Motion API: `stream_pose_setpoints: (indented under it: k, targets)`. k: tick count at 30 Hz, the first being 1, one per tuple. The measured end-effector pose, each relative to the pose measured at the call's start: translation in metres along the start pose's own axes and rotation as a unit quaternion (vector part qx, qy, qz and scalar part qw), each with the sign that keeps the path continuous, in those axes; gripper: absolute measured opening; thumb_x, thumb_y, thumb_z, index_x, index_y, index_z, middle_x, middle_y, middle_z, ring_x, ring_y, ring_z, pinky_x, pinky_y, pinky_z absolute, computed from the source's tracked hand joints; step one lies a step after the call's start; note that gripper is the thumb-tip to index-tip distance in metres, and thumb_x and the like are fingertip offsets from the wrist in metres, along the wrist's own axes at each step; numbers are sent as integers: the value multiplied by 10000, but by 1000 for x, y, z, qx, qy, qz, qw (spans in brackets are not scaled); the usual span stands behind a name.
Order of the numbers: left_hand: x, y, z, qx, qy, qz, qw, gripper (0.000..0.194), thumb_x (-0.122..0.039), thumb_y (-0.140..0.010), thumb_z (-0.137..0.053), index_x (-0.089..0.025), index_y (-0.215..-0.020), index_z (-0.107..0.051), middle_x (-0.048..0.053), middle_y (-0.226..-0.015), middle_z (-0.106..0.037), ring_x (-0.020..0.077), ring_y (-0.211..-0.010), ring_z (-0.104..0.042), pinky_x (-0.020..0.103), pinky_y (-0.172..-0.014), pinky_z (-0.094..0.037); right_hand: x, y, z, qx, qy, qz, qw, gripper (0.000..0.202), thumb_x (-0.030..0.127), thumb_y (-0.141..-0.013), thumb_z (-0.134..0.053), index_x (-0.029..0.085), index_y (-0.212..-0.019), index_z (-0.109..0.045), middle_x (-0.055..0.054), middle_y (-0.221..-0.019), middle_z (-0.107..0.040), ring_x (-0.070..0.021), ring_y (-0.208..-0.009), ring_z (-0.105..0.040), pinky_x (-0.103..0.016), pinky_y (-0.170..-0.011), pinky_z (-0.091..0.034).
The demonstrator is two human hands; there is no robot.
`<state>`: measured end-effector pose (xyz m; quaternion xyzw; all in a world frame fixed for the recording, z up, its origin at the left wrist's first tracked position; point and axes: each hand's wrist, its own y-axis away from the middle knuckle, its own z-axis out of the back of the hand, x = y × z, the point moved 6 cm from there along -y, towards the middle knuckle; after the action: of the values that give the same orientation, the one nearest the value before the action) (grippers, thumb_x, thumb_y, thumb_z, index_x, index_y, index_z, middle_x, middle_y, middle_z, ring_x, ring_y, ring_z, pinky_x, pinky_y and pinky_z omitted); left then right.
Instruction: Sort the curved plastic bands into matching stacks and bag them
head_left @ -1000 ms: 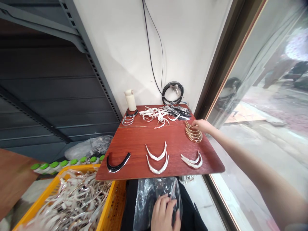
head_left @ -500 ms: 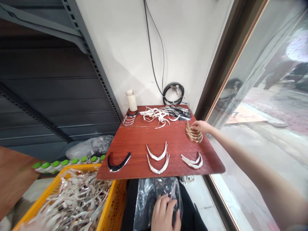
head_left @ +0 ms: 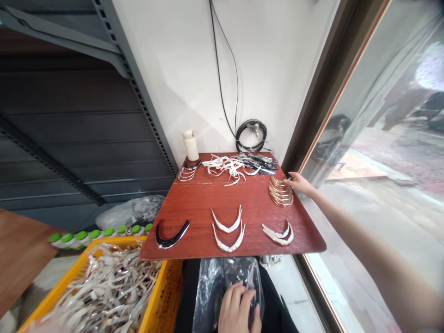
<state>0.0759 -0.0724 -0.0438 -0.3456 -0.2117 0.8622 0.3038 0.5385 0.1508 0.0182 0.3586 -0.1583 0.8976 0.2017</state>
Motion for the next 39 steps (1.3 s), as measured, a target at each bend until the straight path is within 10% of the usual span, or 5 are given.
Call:
stream_pose_setpoints:
  k: [13,28,35,39]
  targets:
    - [0,1,-1,-16,-15,-3,1000,253,-182,-840,-457,-251,-982,-655,62,-898,-653,240,-983,-651,400,-896,-550,-19,7,-16,-18,-194,-245,950,310,364,-765,-787,179,-672,-557,36,-458,-469,-88,-412,-386,-215,-365,-282]
    - [-2,0,1,-21,-13,-4,1000,267,-149,-806,-476,-255,-979,-649,59,-898,-660,239,-974,-664,405,-899,-558,-11,10,-14,22,-191,-287,938,266,255,-878,-626,173,-635,-555,31,-437,-443,-97,-445,-417,-242,-440,-356]
    - [-1,-1,1,-13,-27,-11,1000,247,-169,-813,-486,-256,-976,-650,55,-892,-666,237,-969,-665,404,-906,-551,-3,11,0,-16,-210,-249,945,231,352,-961,-591,137,-1036,-629,-31,-935,-658,-118,-729,-629,-277,-649,-554]
    - [-4,-3,5,-29,-21,-5,999,236,-177,-812,-496,-259,-965,-655,42,-876,-667,231,-956,-665,441,-975,-504,7,23,12,-33,-249,-203,946,125,235,-861,-691,134,-805,-643,-63,-754,-684,-150,-674,-657,-271,-664,-570]
